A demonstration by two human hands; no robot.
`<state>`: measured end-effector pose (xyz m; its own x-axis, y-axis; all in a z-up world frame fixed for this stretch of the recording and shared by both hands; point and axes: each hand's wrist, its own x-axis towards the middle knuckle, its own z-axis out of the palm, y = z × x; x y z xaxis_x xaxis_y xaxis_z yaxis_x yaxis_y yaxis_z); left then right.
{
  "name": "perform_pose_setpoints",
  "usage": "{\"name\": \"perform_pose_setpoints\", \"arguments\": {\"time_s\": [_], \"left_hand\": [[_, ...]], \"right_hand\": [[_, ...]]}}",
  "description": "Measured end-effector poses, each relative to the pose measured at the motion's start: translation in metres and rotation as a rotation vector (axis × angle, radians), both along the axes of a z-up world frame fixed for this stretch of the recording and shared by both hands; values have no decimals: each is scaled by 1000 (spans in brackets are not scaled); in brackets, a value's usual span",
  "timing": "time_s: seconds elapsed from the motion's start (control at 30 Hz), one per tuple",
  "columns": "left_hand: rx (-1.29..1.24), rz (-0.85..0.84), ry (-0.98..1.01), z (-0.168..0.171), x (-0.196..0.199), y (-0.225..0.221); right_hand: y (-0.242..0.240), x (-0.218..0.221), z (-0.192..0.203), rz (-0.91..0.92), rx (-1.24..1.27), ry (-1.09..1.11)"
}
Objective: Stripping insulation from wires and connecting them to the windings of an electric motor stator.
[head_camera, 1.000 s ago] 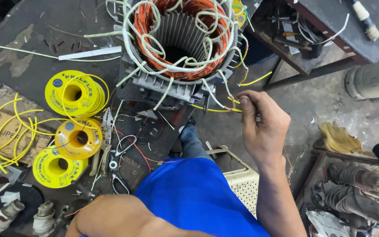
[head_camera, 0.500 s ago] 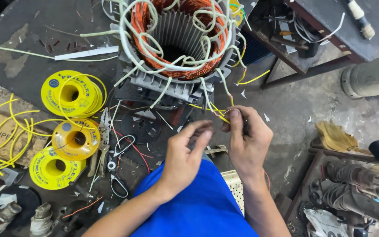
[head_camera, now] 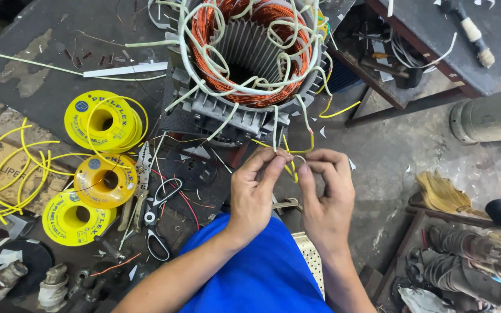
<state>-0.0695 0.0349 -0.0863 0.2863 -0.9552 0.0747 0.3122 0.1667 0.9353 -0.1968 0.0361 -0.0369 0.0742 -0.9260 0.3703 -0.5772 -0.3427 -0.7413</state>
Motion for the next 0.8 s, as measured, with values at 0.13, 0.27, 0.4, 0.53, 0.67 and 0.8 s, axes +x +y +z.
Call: {"name": "perform_pose_setpoints", "arguments": {"time_s": [0.13, 0.27, 0.4, 0.53, 0.67, 0.8], "left_hand": [[138, -132, -22, 3, 10, 4], [148, -142, -13, 6, 20, 5], [108, -184, 85, 5, 32, 8], [163, -176, 42, 15, 40, 8], [150, -156, 42, 20, 47, 11], [198, -104, 224, 11, 46, 11]], "right_hand": [[22, -10, 21, 150, 650, -712], [23, -46, 27, 463, 1110, -1105], [-6, -58, 48, 213, 642, 241], [-9, -34, 51, 312, 327, 376], [-14, 3, 32, 405, 194, 286], [-34, 5, 17, 348, 50, 251]]}}
